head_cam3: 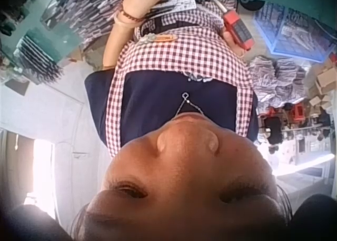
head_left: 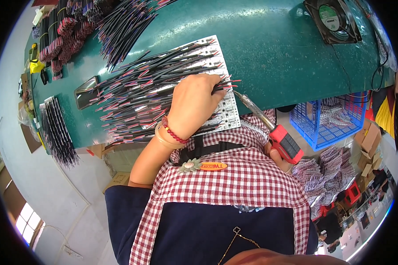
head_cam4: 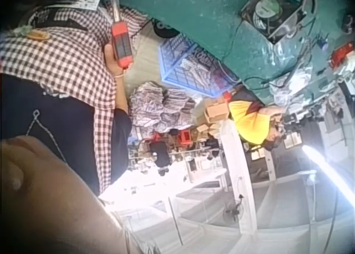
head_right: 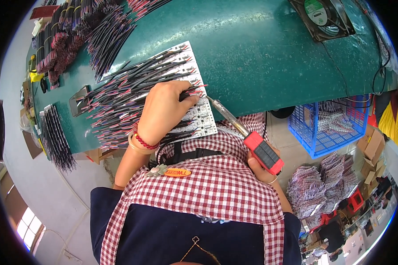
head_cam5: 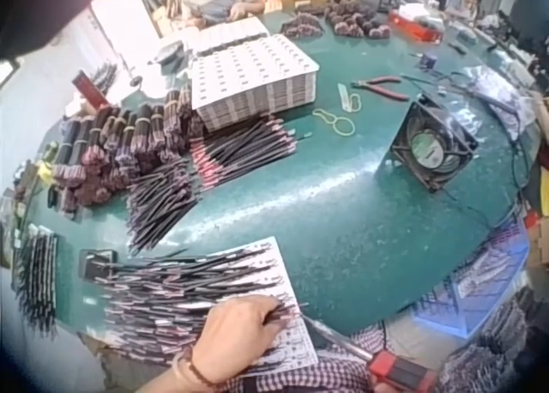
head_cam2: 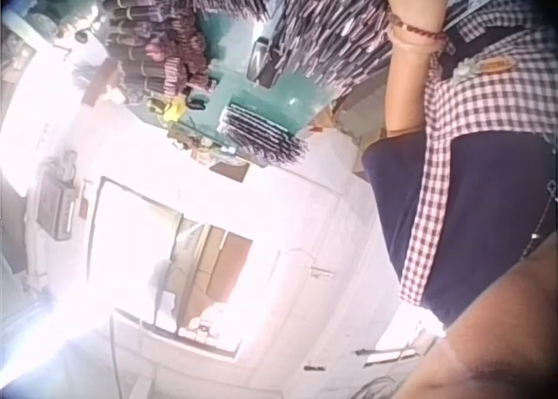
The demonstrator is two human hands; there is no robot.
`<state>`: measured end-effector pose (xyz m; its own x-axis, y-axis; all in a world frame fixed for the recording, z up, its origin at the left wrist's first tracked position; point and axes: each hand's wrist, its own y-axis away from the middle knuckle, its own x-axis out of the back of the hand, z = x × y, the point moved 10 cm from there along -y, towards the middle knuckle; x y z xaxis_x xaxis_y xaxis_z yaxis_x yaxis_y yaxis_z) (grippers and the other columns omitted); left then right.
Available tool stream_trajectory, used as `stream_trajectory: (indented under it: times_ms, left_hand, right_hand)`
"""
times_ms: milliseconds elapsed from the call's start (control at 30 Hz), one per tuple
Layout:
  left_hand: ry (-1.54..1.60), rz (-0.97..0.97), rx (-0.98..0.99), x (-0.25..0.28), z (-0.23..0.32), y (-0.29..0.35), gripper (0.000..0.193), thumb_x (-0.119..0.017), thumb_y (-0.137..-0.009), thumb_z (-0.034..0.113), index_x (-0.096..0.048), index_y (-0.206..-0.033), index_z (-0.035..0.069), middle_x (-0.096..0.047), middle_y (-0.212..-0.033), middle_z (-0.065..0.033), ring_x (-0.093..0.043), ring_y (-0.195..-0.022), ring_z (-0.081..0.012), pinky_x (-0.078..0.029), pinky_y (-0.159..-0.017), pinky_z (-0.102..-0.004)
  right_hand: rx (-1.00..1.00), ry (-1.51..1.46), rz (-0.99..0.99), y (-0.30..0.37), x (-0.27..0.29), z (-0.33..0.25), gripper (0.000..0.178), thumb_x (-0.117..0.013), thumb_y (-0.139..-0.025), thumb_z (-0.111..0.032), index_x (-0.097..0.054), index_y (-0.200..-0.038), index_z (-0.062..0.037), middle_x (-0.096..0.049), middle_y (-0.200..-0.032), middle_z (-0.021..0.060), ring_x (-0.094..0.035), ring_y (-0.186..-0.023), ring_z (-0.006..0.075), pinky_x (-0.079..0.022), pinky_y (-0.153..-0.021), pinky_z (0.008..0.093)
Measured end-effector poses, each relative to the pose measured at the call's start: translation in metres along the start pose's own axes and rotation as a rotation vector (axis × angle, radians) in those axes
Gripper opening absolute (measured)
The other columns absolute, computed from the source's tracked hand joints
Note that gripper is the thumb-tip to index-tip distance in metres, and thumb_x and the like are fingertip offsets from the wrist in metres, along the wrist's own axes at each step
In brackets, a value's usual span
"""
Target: The person solders wire bundles onto a circuit board using a handheld soldering tool, removes the board, places a new circuit board panel on the table, and solders wire bundles onto it.
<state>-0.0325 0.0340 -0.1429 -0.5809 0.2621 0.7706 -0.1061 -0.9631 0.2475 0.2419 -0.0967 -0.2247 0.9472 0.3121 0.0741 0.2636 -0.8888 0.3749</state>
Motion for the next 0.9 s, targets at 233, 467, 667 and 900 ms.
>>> stream_trajectory:
  times_ms: [233, 467, 667, 900]
  left_hand:
    - [0.005, -0.007, 0.007, 0.000, -0.001, -0.001, 0.019, -0.071, -0.076, 0.016, -0.065, -0.080, -0.002, -0.063, -0.074, -0.0200, -0.061, -0.070, -0.0379, -0.047, -0.064, -0.0429]
    - [-0.007, -0.024, 0.013, -0.001, 0.001, -0.001, 0.019, -0.070, -0.077, 0.017, -0.064, -0.079, -0.001, -0.062, -0.073, -0.0202, -0.061, -0.070, -0.0386, -0.047, -0.063, -0.0438]
    - [-0.006, 0.007, 0.000, 0.002, 0.002, 0.000, 0.020, -0.070, -0.077, 0.017, -0.063, -0.078, -0.001, -0.062, -0.072, -0.0203, -0.061, -0.070, -0.0389, -0.047, -0.063, -0.0441]
    - [-0.042, 0.103, -0.007, 0.008, 0.000, 0.017, 0.015, -0.066, -0.080, 0.010, -0.059, -0.088, -0.001, -0.063, -0.080, -0.0197, -0.062, -0.072, -0.0374, -0.047, -0.063, -0.0428]
  right_hand:
    - [-0.072, -0.043, -0.007, 0.001, -0.002, 0.008, 0.017, -0.071, -0.077, -0.016, -0.064, -0.081, -0.0012, -0.059, -0.073, 0.0067, -0.057, -0.065, 0.0190, -0.044, -0.059, 0.0306]
    - [-0.039, -0.284, 0.001, 0.000, -0.006, -0.010, 0.024, -0.069, -0.082, -0.023, -0.063, -0.083, 0.0006, -0.058, -0.073, 0.0055, -0.056, -0.066, 0.0158, -0.044, -0.059, 0.0305]
    - [0.129, -0.428, 0.108, -0.023, -0.011, -0.057, 0.057, -0.061, -0.088, -0.037, -0.045, -0.122, 0.0048, -0.053, -0.070, 0.0082, -0.053, -0.061, 0.0160, -0.049, -0.068, 0.0346]
    - [0.181, -0.592, 0.043, -0.048, -0.018, -0.075, 0.052, -0.054, -0.093, -0.040, -0.041, -0.124, -0.0008, -0.052, -0.076, 0.0051, -0.055, -0.063, 0.0141, -0.051, -0.086, 0.0434]
